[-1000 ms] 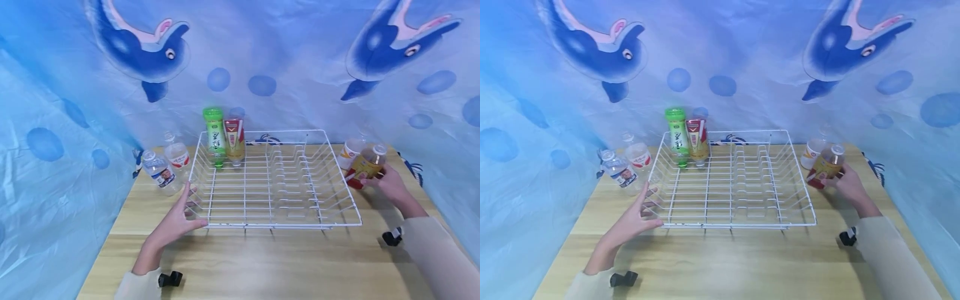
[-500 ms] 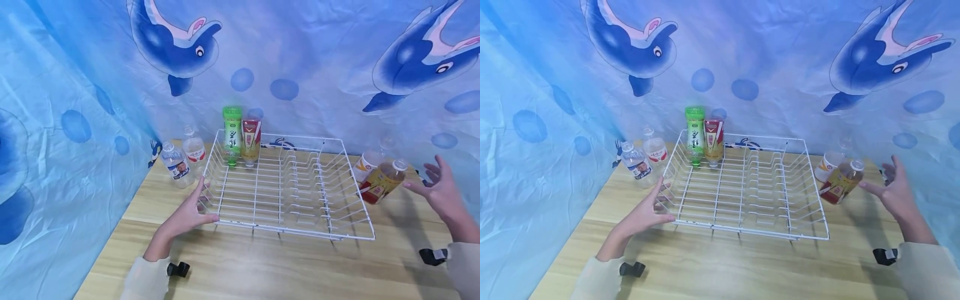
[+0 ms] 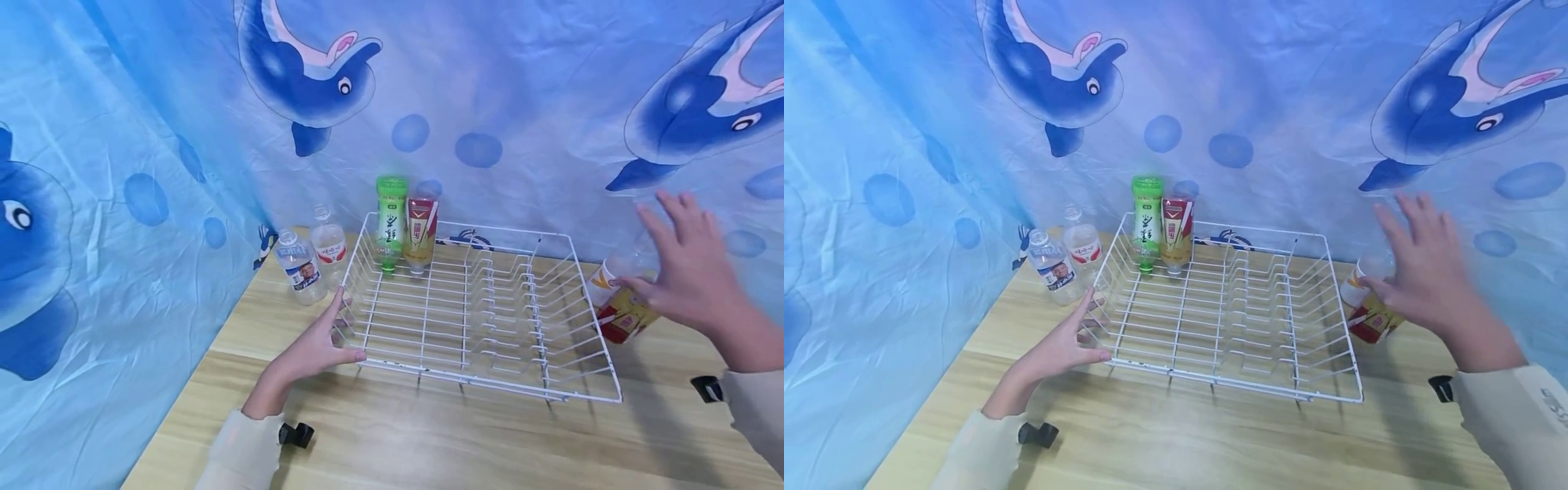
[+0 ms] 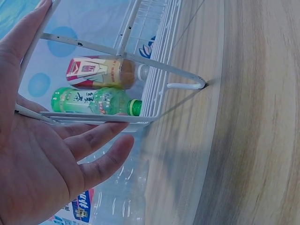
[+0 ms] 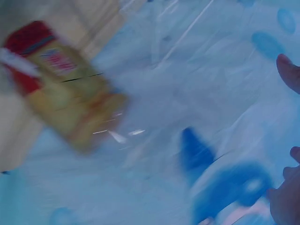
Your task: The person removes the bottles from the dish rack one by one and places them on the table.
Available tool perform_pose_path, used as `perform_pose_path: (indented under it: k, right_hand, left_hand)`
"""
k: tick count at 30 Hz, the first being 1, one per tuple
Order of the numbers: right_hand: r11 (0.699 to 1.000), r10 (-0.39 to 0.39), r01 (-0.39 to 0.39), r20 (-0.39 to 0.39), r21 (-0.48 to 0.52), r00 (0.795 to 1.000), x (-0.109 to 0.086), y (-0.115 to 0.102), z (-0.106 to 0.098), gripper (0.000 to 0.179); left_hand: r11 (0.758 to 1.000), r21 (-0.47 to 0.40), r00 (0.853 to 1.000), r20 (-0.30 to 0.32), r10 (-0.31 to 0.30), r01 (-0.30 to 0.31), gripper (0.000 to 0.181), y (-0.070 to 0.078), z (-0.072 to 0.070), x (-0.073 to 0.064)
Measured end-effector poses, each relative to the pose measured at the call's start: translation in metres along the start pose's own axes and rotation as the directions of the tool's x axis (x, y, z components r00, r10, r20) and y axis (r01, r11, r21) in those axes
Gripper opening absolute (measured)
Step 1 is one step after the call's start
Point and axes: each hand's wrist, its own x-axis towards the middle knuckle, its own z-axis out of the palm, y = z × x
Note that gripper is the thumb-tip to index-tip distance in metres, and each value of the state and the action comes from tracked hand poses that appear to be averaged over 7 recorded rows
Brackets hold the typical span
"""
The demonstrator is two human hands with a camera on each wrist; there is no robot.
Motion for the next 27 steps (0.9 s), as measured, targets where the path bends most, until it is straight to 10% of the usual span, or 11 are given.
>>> perform_pose_path:
  k: [9,27]
  right_hand:
    - [0.946,-0.309,0.313,0.057,-0.081,0.949,0.067,-0.054,0.008,0.109]
    - [0.770,-0.535,0.598,0.288,-0.220,0.795,0.131,-0.111,0.057,0.090]
  left_hand:
    - [0.999,0.039,1.000,-0.016,0.012,-0.012,0.127,0.003,-0.001,-0.001]
    - [0.999,0.051,1.000,-0.014,-0.002,0.002,0.127,0.000,-0.001,-0.004]
